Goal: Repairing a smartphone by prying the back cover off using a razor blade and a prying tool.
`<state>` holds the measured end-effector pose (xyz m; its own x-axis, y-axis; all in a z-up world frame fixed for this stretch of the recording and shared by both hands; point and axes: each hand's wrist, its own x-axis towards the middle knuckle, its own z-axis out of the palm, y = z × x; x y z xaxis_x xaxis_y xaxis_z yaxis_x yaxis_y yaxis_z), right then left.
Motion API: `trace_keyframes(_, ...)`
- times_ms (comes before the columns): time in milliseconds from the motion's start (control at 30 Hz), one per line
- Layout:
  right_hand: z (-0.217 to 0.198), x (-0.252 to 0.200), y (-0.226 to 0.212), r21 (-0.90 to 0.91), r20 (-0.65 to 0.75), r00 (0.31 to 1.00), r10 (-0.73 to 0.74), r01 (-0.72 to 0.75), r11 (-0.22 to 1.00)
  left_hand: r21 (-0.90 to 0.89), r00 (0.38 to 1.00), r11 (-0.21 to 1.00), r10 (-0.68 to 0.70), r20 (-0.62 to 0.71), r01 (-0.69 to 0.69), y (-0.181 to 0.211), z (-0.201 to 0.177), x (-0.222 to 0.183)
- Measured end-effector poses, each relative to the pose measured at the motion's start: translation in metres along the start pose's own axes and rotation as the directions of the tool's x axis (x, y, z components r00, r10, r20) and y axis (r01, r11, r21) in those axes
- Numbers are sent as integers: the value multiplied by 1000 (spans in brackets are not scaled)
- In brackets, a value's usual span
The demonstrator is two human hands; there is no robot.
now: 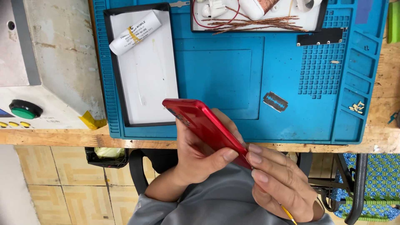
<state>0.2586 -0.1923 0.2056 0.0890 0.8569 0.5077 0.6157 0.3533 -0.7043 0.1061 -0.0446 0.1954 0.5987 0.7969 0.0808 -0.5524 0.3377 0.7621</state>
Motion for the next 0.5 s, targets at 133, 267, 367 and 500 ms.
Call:
trace_keyframes(133, -1, -3, 1, -19, -14, 999, 40, -40, 999, 24, 1000, 1000, 19, -5, -19, 1, 3, -1)
trace_keyframes(267, -3, 8, -1, -32, 2, 1000, 18, -18, 999, 28, 999, 999, 37, 8, -38, 0, 5, 1)
trace_keyframes(367, -6, 16, -4, -11, 7, 1000, 8, -7, 1000, 12, 999, 999, 31, 7, -31, -2, 5, -1)
trace_keyframes(500, -3, 23, -3, -50, -17, 1000, -2, 1, 999, 18, 998, 998, 56, 12, -56, -5, 5, -2)
